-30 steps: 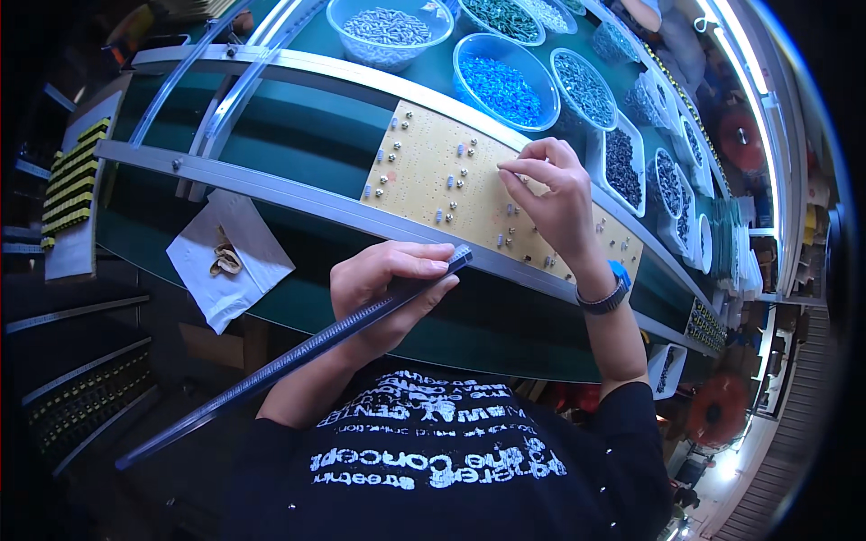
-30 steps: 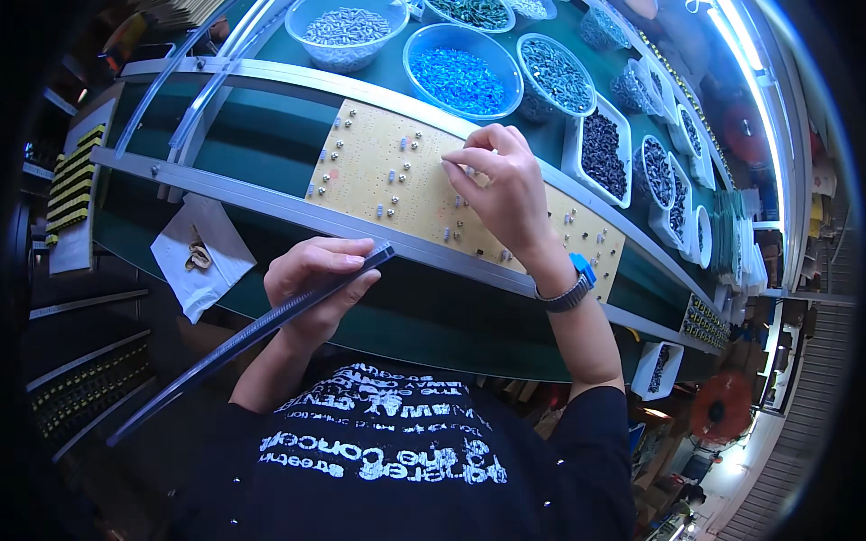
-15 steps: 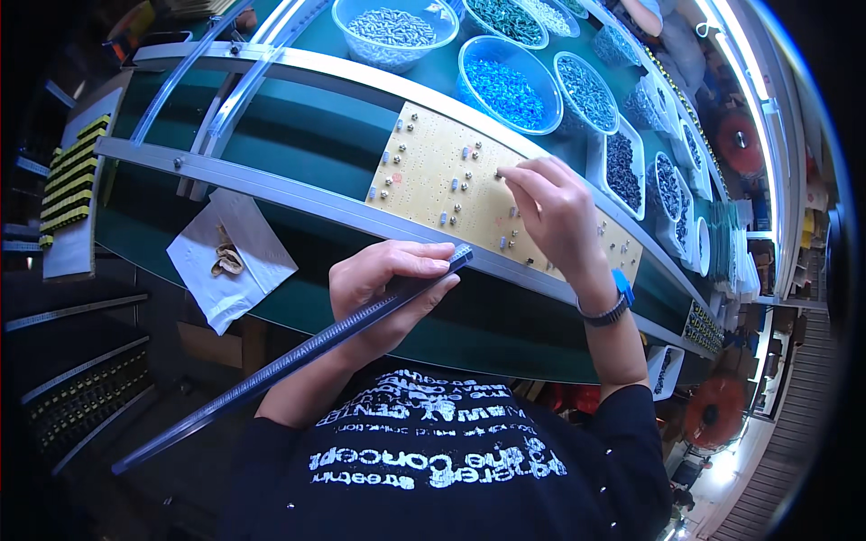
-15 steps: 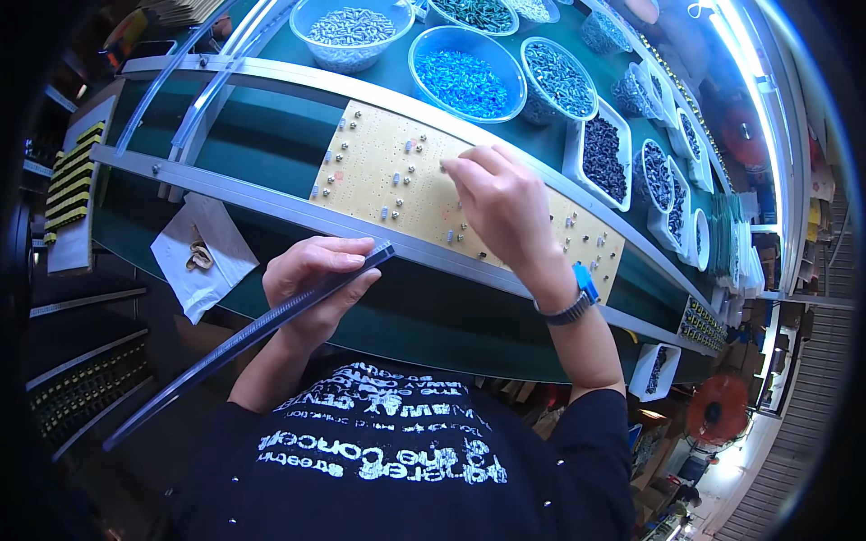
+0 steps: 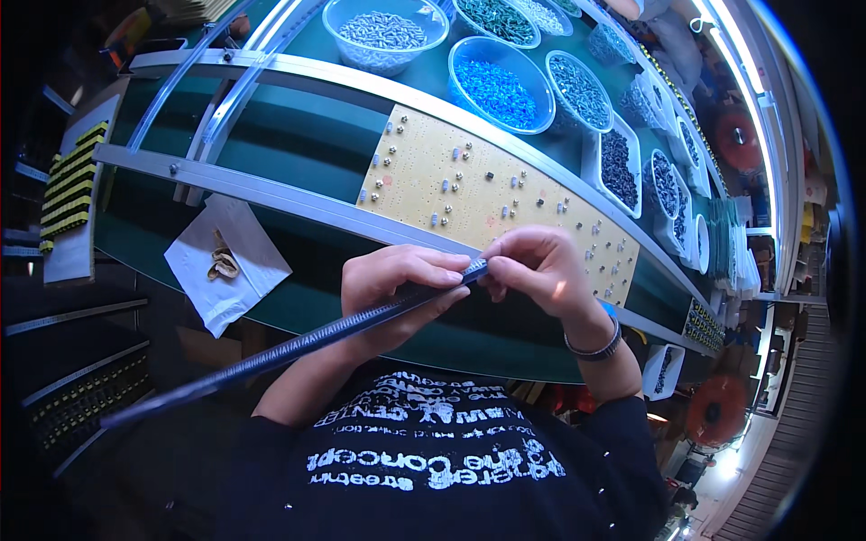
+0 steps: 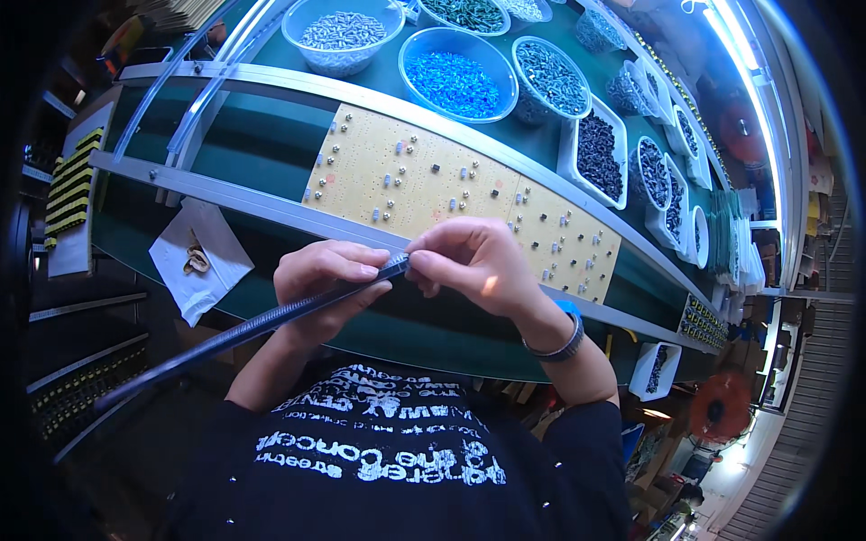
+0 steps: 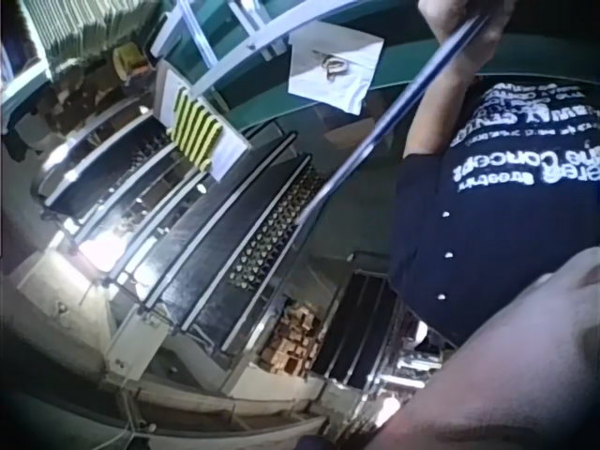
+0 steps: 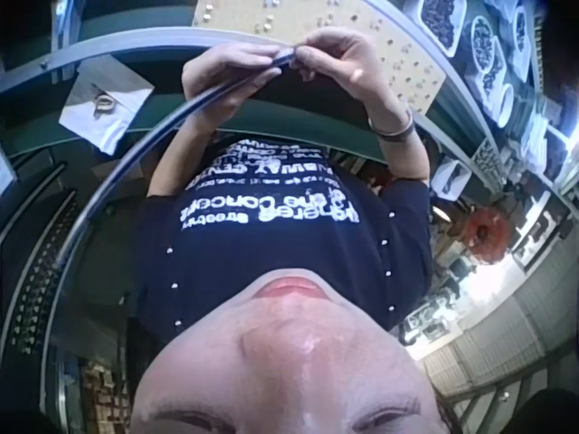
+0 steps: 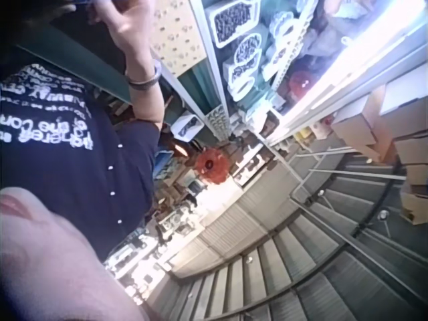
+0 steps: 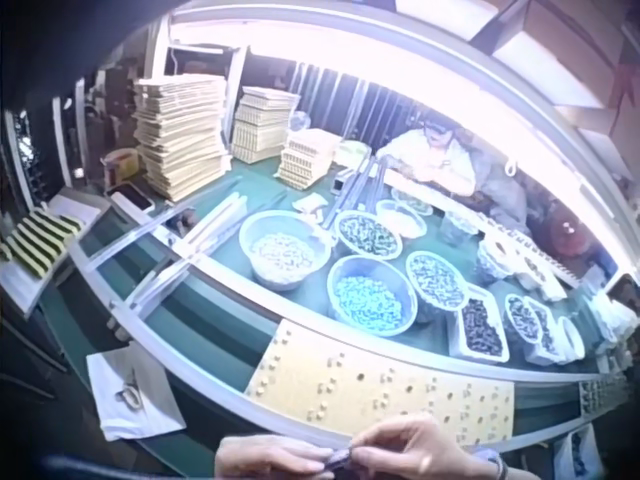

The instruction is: The person picks small electronic components from sorting bins and places them into a template fixture. The components are placed using a clear tube pickup tool for precision.

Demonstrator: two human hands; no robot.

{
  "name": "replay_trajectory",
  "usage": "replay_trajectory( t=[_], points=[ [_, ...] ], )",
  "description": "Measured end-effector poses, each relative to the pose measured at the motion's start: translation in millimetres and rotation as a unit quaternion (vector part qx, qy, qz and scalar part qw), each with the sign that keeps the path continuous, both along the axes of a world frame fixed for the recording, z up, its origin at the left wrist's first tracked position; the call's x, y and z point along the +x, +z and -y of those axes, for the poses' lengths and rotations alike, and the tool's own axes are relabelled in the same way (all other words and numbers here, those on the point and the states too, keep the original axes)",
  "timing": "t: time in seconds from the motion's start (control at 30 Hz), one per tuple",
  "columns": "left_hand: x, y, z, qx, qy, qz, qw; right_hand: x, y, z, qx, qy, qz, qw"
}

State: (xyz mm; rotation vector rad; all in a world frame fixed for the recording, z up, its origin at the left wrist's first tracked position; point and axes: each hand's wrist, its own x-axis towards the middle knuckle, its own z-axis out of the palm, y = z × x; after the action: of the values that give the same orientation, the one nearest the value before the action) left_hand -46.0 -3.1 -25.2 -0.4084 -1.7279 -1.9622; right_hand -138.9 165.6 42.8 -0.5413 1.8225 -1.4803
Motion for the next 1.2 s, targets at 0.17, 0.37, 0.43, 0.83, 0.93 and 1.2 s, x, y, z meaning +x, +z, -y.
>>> replay_trajectory(
  t=[0.17, 0.37, 0.43, 0.83, 0.93, 1.2],
  points=[
    [-0.6, -5.5, -3.7, 0.016, 0.040, -0.006, 0.999, 2.1, 0.4, 8.4, 0.089, 0.002, -0.384, 0.919],
    [2.0, -1.9, -0.5, 0.009, 0.075, 0.014, 0.997, -29.3, -24.0, 7.7, 0.097, -0.010, -0.576, 0.812],
    [2.7, -1.5, 1.5, 0.009, 0.077, 0.015, 0.997, -35.3, -28.1, 7.1, 0.096, -0.014, -0.585, 0.805],
    [5.2, 4.3, 4.0, -0.002, 0.082, 0.042, 0.996, -13.5, -11.9, 7.4, 0.132, 0.034, -0.483, 0.865],
    [4.2, 10.8, 3.0, -0.014, 0.080, 0.064, 0.995, -6.6, -7.2, 6.5, 0.079, 0.002, -0.319, 0.944],
    [2.5, 4.2, -4.8, 0.003, 0.010, 0.011, 1.000, -8.1, -7.9, -7.6, -0.031, -0.003, 0.166, 0.986]
  ],
)
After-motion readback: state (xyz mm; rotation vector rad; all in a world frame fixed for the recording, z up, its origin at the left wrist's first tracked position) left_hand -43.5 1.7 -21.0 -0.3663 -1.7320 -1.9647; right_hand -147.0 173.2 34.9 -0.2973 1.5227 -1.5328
